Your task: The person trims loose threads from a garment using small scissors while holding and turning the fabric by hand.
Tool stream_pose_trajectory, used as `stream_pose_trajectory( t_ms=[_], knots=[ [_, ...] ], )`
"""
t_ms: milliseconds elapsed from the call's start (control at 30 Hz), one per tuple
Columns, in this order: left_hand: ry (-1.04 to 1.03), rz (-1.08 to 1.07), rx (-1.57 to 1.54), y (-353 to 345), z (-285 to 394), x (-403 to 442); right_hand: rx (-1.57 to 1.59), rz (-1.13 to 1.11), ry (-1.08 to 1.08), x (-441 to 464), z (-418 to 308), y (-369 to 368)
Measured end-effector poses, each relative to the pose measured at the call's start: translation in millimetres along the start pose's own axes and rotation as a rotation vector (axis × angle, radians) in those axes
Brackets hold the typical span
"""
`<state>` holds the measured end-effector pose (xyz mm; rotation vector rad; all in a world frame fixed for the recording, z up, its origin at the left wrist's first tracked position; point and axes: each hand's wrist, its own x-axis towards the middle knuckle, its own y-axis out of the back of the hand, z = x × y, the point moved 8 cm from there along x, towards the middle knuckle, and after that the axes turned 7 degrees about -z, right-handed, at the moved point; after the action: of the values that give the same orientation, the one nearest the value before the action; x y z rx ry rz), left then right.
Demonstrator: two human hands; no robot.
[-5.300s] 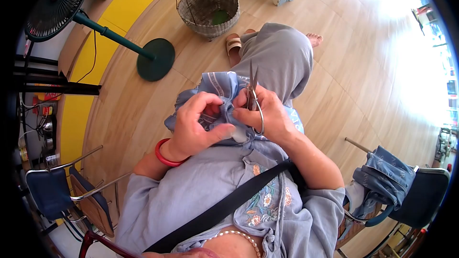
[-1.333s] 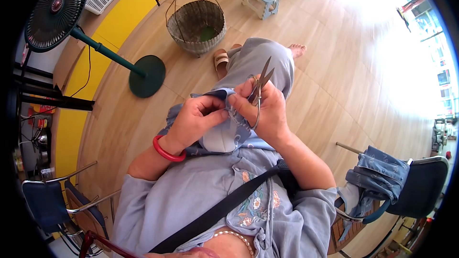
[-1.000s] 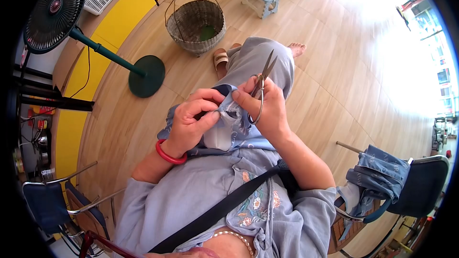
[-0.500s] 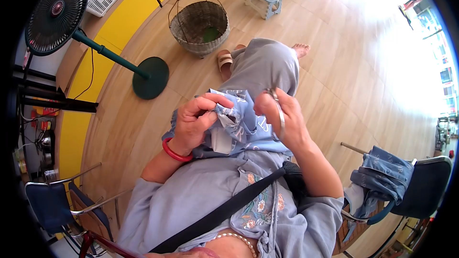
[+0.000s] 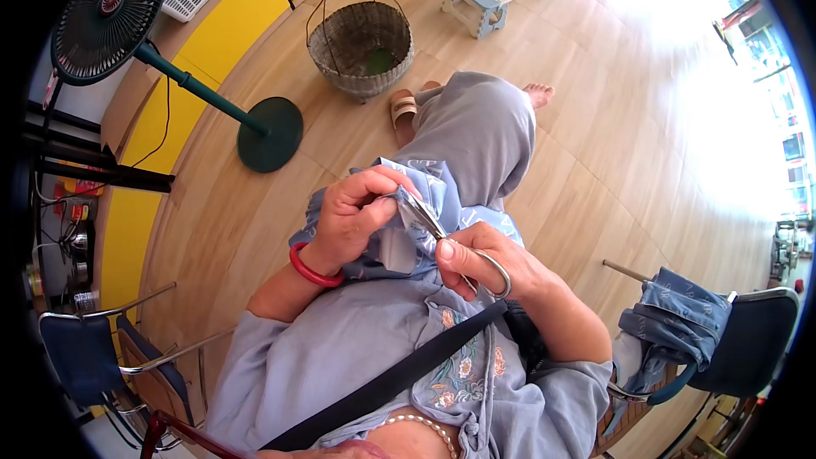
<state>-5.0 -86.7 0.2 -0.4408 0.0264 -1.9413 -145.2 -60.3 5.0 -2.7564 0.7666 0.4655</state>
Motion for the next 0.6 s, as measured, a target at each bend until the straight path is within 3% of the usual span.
stream_pose_trajectory(
  t_ms=[467, 600],
  knots=[
    [0.03, -0.011, -0.001, -1, -3, 0, 0.022, 0.025, -0.015, 5, 12, -1],
    [-0.027, -0.03, 0.126, -1, 0, 0, -0.002, 0.054, -0.033, 5, 13, -1]
  ],
)
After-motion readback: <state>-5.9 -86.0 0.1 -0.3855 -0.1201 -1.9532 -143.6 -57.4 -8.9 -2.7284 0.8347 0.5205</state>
